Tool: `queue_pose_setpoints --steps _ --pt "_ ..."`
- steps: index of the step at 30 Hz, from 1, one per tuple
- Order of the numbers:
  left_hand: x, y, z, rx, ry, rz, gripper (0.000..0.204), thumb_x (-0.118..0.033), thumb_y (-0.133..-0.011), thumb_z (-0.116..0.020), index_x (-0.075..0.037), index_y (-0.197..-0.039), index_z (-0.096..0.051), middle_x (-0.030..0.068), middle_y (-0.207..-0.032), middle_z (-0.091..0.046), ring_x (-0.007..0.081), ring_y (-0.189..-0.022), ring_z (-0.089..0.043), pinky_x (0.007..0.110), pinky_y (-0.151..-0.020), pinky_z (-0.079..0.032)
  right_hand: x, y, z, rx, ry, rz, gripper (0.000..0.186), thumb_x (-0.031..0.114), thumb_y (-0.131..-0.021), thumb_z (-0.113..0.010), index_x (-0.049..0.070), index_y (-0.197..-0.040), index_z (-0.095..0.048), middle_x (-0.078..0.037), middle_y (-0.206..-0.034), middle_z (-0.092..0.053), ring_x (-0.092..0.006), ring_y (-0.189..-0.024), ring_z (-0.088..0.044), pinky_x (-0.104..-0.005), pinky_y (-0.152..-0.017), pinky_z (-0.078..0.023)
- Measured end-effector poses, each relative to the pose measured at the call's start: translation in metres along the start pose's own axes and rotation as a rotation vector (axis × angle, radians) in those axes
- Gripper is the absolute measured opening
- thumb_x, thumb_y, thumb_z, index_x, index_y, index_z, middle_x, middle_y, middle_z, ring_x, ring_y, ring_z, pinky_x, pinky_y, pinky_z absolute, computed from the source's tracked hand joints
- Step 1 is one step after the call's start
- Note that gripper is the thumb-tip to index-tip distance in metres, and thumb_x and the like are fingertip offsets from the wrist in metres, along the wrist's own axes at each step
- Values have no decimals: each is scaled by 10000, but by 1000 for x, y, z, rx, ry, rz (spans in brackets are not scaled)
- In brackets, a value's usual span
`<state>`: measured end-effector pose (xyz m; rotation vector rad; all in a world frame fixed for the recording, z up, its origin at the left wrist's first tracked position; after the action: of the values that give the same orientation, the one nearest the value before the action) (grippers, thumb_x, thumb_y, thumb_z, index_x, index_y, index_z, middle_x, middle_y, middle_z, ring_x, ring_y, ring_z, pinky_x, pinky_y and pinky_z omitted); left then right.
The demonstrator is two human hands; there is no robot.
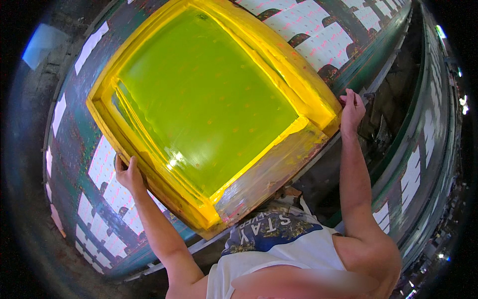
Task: The person holds a yellow screen printing frame over a conveyor belt and uses a squeegee to spread green ink across the mesh. The person repeatedly pulls the squeegee across the screen to coat the surface with ink.
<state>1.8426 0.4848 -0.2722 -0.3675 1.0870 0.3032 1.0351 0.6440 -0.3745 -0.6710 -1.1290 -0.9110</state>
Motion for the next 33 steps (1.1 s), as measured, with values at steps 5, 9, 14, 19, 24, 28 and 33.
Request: queue_pose_setpoints --steps 5,9,14,19,24,28,33 --pt "0 -2 -3 34 41 -76 526 36 -942 -759 102 -1454 -656 152 -1310 -765 218 -1143 -739 335 -1042 -564 -3 5 -3 8 -102 -38 298 209 -1125 -667 -17 -1292 -769 -121 -1005 -800 -189 -969 -739 -413 -878 -584" --pt "-7 5 3 -13 -253 -107 492 -22 -962 -790 96 -1425 -673 156 -1271 -785 214 -1111 -754 333 -1007 -583 64 33 -8 134 -58 470 210 54 -1047 -707 -9 -1233 -781 -149 -1066 -790 -279 -1011 -755 -433 -904 -603" --pt "-15 22 3 -21 -126 -70 507 -17 -951 -796 117 -1421 -660 155 -1284 -779 193 -1101 -755 320 -1000 -582 156 156 -16 997 23 966 371 -5 -857 -780 69 -1220 -776 -151 -1203 -756 -360 -1170 -722 -468 -1021 -583" --pt "-15 25 -2 -9 -14 -67 552 -39 -917 -807 109 -1428 -657 144 -1270 -777 185 -1084 -752 322 -994 -584 174 248 -21 1314 282 1270 399 126 -865 -763 103 -1263 -769 -109 -1336 -709 -310 -1281 -668 -468 -1093 -527" --pt "-14 31 -5 -82 -90 -100 539 -40 -909 -797 101 -1412 -665 139 -1236 -785 177 -1068 -756 316 -977 -589 176 256 -37 1280 358 1395 365 182 -932 -659 100 -1273 -762 -97 -1277 -708 -293 -1210 -678 -455 -1032 -528" --pt "-22 30 -3 -96 -79 -97 528 -49 -897 -802 90 -1390 -678 135 -1220 -801 184 -1050 -769 321 -966 -600 193 278 -51 1225 335 1438 348 184 -935 -652 100 -1256 -759 -85 -1195 -712 -286 -1144 -689 -441 -986 -543" --pt "-30 29 -1 -115 -233 -146 503 -65 -871 -799 76 -1345 -710 179 -1207 -811 237 -1055 -795 351 -963 -610 195 314 -88 1271 457 1424 271 155 -923 -659 98 -1169 -757 -106 -1090 -737 -310 -1063 -725 -455 -929 -577"
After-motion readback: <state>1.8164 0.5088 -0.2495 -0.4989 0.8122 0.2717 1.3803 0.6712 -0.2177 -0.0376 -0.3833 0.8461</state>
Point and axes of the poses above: each hand's wrist, its own y-axis away from the middle knuckle, its own z-axis out of the back of the hand, x = y × z, the point moved 7 cm from there along -y, towards the middle knuckle
